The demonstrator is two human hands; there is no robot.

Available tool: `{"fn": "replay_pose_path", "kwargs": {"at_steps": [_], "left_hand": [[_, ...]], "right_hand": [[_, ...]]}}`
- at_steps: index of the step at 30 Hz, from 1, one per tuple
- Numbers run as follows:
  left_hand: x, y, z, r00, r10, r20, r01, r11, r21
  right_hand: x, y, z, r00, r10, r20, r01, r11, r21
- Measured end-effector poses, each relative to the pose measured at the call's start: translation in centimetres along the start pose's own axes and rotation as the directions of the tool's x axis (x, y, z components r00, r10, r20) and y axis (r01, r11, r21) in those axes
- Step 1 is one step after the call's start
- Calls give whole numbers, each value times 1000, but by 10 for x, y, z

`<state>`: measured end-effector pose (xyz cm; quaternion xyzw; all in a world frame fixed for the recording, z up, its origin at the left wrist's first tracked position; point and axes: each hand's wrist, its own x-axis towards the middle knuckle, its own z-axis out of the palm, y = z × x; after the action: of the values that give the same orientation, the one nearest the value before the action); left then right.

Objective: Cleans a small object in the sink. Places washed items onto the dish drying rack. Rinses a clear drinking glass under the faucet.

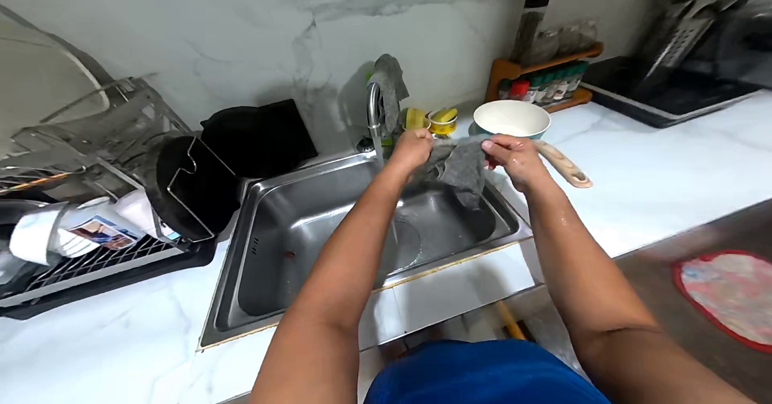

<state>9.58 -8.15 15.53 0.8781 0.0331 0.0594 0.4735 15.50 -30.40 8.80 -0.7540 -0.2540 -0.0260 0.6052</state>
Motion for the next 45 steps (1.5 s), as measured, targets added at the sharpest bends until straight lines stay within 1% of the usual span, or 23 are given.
{"fn": "replay_pose_path", "kwargs": {"at_steps": [3,6,8,9,11,13,14,16,17,19,23,27,28,29,30,31,33,34,36,39,42,44,45], "left_hand": [[6,13,6,996,-1,-90,0,1000,-8],[6,33,1,980,164,-110,-135,963,235],[8,50,-6,968,241,-72,-196,903,383],[10,60,-8,966,255,-39,-210,865,456],[15,79,-8,969,242,55,-228,778,585],[18,93,-5,965,205,161,-260,702,663],[19,97,-1,956,204,210,-293,662,689],[17,106,5,926,239,293,-378,617,690],[14,110,7,906,272,323,-422,610,670],[1,121,8,873,341,348,-487,588,646],[-17,147,-10,870,423,252,-477,595,647],[6,176,-78,865,502,-10,-363,639,678],[17,179,-104,868,488,-95,-297,663,688],[28,177,-130,878,440,-186,-203,696,688],[37,170,-155,893,358,-272,-93,739,668],[45,156,-179,900,284,-330,-5,765,644],[44,119,-212,908,165,-384,107,796,596],[35,97,-220,910,131,-394,132,808,574],[9,45,-223,915,120,-385,127,821,557],[-54,-45,-203,937,96,-335,121,811,572],[-139,-132,-175,950,-11,-311,176,843,509],[-186,-173,-172,926,-142,-349,289,862,416],[-207,-183,-175,890,-176,-420,341,868,360]], "right_hand": [[1,-15,4,999,-43,25,46,993,-107],[9,-18,-5,994,82,-72,-86,995,-44],[9,-18,-6,979,164,-120,-177,978,-111],[4,-17,-3,971,128,-200,-166,968,-188],[-16,-20,13,907,-150,-394,41,961,-273],[-35,-28,49,804,-367,-469,333,930,-156],[-42,-30,69,813,-370,-449,405,914,-20],[-43,-28,99,892,-233,-387,323,928,185],[-38,-24,106,910,-157,-384,245,950,192],[-21,-11,110,882,-128,-453,193,976,102],[20,-16,95,803,-269,-532,234,963,-134],[89,-82,82,797,-399,-453,305,914,-268],[111,-101,85,822,-401,-405,303,909,-285],[130,-119,88,897,-326,-300,237,925,-298],[147,-134,93,968,-198,-156,143,940,-309],[164,-143,99,995,-94,-28,79,936,-344],[188,-145,116,982,11,189,71,906,-418],[191,-143,122,970,15,241,86,910,-406],[185,-141,125,970,-3,245,90,934,-346],[154,-125,114,996,-67,63,79,974,-212],[117,-55,120,998,16,-56,-20,997,-74],[85,-4,150,974,202,106,-190,975,-120],[70,14,165,927,301,223,-278,952,-129]]}}
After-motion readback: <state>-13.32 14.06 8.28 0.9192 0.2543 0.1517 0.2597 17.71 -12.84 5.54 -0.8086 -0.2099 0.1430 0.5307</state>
